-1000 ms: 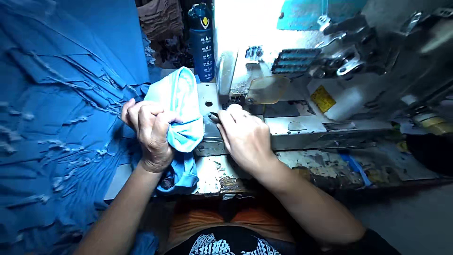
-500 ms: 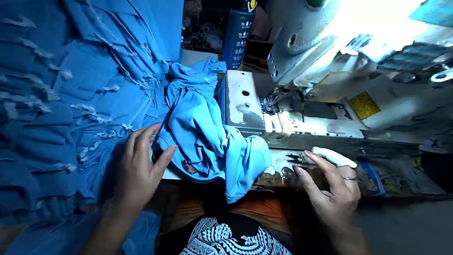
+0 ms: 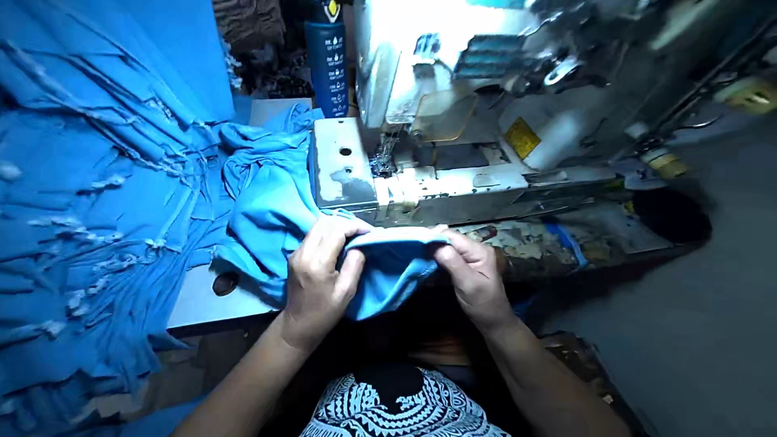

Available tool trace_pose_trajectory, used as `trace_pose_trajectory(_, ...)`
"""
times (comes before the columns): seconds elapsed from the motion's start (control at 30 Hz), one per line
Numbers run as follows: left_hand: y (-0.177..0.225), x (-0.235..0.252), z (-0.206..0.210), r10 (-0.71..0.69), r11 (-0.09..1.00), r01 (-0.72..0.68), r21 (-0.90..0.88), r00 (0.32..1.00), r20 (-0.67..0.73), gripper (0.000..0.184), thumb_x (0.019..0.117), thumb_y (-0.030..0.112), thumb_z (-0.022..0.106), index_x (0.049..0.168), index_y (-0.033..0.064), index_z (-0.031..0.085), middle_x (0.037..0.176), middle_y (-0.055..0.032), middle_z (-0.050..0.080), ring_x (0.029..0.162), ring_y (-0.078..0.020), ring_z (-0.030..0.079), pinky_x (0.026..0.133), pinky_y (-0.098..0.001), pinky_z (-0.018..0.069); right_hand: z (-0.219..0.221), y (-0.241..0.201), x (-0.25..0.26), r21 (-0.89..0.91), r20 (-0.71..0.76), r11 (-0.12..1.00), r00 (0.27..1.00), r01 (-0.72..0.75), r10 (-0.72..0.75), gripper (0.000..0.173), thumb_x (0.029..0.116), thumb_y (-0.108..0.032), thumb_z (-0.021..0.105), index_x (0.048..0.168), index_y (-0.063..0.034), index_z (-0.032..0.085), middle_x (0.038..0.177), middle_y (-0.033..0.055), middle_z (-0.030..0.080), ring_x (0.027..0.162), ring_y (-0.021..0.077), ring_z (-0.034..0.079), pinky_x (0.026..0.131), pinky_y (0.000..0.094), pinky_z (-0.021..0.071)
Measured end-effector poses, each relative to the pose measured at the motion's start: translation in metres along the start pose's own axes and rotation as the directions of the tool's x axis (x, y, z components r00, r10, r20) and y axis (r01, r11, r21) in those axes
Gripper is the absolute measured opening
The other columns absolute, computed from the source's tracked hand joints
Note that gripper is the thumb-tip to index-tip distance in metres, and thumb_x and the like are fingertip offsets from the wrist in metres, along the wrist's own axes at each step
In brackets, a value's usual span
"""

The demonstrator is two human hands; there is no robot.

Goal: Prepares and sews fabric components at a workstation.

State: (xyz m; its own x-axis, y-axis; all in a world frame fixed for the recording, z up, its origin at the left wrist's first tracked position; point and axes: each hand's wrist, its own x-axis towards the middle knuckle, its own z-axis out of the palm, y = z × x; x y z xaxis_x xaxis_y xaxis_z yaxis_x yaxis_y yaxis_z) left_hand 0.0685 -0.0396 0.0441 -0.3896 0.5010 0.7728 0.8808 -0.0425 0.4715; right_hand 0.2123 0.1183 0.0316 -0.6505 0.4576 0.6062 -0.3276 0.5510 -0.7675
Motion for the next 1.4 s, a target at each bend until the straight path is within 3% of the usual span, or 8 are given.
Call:
trace_pose_trajectory(0.13,0.011,0.023,0.002,0.040,0.999,-0.042,0.006,0.984,0.176,0.020,0.0916,0.011,0.057,0.099,0.0089,0.075,0.103,-0.0010,0.071,0.101,-0.0086,0.066,0.086,-0.0274,0.0544,0.002,0.009,-0.023,-0.379,-0.027,0.924,0.998,0.040,-0.054,0.062,0.0882,-0.043,0.077,0.133,-0.0034,0.060,0.126,0.0148,0.067,0.118,0.0185,0.063,0.100,0.0350,0.0530)
trace_pose_trajectory(0.3,0.014,-0.008,-0.003,0.111,0.976,-0.137,0.168,0.982,0.152,0.018,0.0932,0.009,0.060,0.104,0.0057,0.074,0.105,-0.0103,0.071,0.102,-0.0181,0.067,0.087,-0.0329,0.0550,0.020,0.012,-0.002,-0.349,-0.060,0.879,0.928,0.325,-0.367,0.012,0.0928,-0.021,0.069,0.097,-0.0121,0.077,0.108,0.0098,0.073,0.125,0.0258,0.060,0.115,0.0454,0.0394)
trace_pose_trajectory(0.47,0.005,-0.024,-0.051,-0.428,0.873,0.443,-0.202,0.896,0.113,0.021,0.0886,0.006,0.060,0.100,0.0137,0.075,0.097,0.0069,0.073,0.091,-0.0008,0.068,0.080,-0.0185,0.0570,0.002,0.007,0.003,0.413,-0.014,0.892,0.978,-0.182,0.206,0.016,0.0879,-0.010,0.063,0.074,-0.0143,0.071,0.105,-0.0029,0.070,0.105,0.0054,0.064,0.087,0.0229,0.0545)
trace_pose_trajectory(0.6,0.004,-0.020,-0.063,-0.551,0.559,0.601,-0.571,0.784,0.286,0.011,0.0933,0.010,0.068,0.097,0.0152,0.078,0.089,0.0026,0.075,0.081,-0.0028,0.070,0.076,-0.0195,0.0586,0.017,0.003,0.002,0.750,0.136,0.487,0.825,-0.447,0.548,0.029,0.0987,-0.013,0.053,0.082,-0.0102,0.076,0.080,0.0035,0.074,0.077,0.0084,0.071,0.074,0.0284,0.0607)
trace_pose_trajectory(0.93,-0.010,-0.038,-0.079,-0.622,0.370,0.620,-0.692,0.718,0.311,0.013,0.0954,0.013,0.064,0.094,0.0128,0.077,0.086,-0.0022,0.076,0.081,-0.0059,0.072,0.077,-0.0229,0.0610,0.041,0.004,-0.004,0.788,0.125,0.443,0.816,-0.427,0.564,0.021,0.1001,-0.018,0.062,0.086,-0.0101,0.076,0.082,0.0040,0.073,0.078,0.0085,0.071,0.076,0.0285,0.0609)
trace_pose_trajectory(1.2,-0.015,-0.051,-0.091,-0.586,0.519,0.603,-0.607,0.767,0.261,0.010,0.0962,0.019,0.067,0.096,0.0157,0.077,0.088,0.0017,0.075,0.082,-0.0046,0.072,0.079,-0.0210,0.0600,0.053,0.004,-0.006,0.801,0.134,0.420,0.811,-0.427,0.569,0.019,0.0990,-0.022,0.065,0.088,-0.0111,0.077,0.082,0.0043,0.074,0.078,0.0094,0.072,0.076,0.0295,0.0618)
trace_pose_trajectory(1.3,-0.031,-0.053,-0.107,-0.478,0.840,0.481,-0.251,0.875,0.077,0.020,0.1013,0.036,0.062,0.107,0.0198,0.073,0.096,0.0101,0.072,0.084,0.0013,0.067,0.077,-0.0164,0.0562,0.047,0.009,-0.010,0.783,0.073,0.498,0.851,-0.372,0.520,0.019,0.0967,-0.019,0.068,0.081,-0.0114,0.075,0.078,0.0031,0.072,0.074,0.0078,0.070,0.074,0.0273,0.0604)
trace_pose_trajectory(1.4,-0.058,-0.053,-0.132,-0.414,0.900,0.421,0.112,0.906,-0.087,0.036,0.1037,0.029,0.059,0.121,-0.0019,0.065,0.108,-0.0066,0.068,0.089,-0.0042,0.066,0.080,-0.0239,0.0564,0.037,0.013,-0.015,0.760,0.013,0.559,0.867,-0.332,0.497,0.024,0.0955,-0.015,0.068,0.071,-0.0120,0.068,0.073,0.0016,0.067,0.070,0.0064,0.066,0.071,0.0254,0.0583)
